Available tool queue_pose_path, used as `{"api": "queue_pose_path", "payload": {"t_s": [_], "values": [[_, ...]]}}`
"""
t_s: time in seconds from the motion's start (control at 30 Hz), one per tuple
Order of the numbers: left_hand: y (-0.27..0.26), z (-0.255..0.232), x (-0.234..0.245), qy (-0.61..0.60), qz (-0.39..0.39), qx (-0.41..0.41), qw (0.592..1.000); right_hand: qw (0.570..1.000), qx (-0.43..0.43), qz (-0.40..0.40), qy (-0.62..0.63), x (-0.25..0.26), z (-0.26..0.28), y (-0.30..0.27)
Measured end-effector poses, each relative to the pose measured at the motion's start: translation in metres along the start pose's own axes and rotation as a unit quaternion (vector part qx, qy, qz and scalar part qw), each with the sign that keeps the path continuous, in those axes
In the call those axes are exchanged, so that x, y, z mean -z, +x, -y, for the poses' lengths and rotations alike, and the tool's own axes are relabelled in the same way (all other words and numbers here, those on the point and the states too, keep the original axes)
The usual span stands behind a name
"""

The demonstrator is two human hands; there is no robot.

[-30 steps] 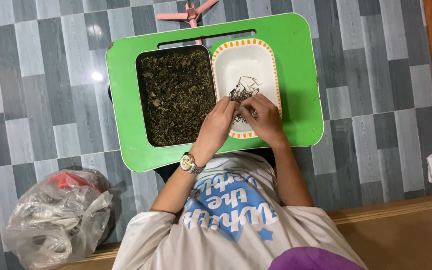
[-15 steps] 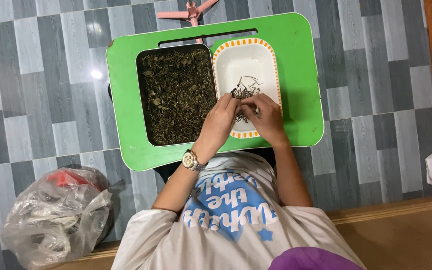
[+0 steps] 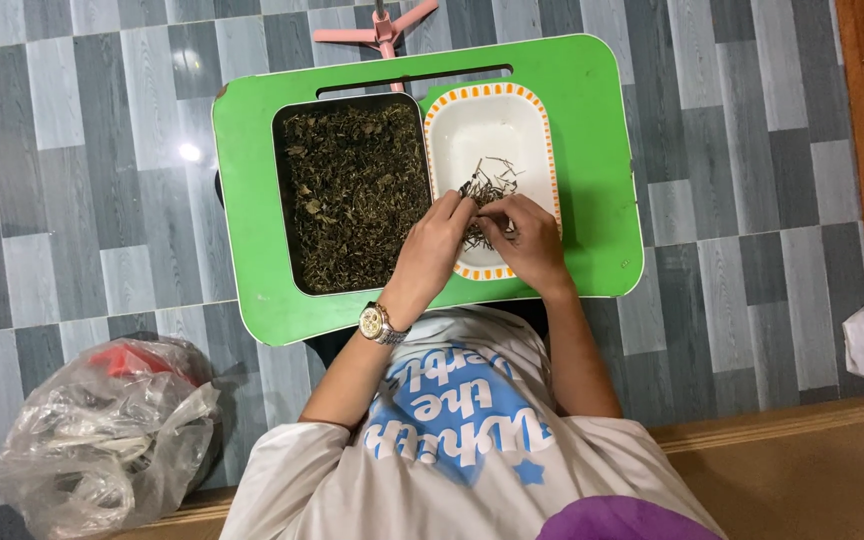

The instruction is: Sorting through dried tea leaves to remove stems and debris by hand

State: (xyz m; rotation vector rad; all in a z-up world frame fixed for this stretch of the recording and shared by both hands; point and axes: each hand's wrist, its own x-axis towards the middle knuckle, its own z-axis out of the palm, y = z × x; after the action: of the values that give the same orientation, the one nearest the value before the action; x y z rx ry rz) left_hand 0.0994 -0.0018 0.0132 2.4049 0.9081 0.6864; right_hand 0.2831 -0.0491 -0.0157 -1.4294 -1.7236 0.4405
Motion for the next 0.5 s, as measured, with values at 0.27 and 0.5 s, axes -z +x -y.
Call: {"api": "queue_pose_path", "payload": {"t_s": [0.27, 0.5], "values": [[-0.004, 0.030, 0.010, -0.079, -0.031, 0.065, 0.994, 1.000, -0.014, -0.011, -0.021, -0.005, -0.006, -0.005], [-0.024, 0.056, 0.085, -0.069, -0.146, 0.114, 0.980, 0.999, -0.009, 0.008, -0.045, -0.010, -0.020, -0.012]]}}
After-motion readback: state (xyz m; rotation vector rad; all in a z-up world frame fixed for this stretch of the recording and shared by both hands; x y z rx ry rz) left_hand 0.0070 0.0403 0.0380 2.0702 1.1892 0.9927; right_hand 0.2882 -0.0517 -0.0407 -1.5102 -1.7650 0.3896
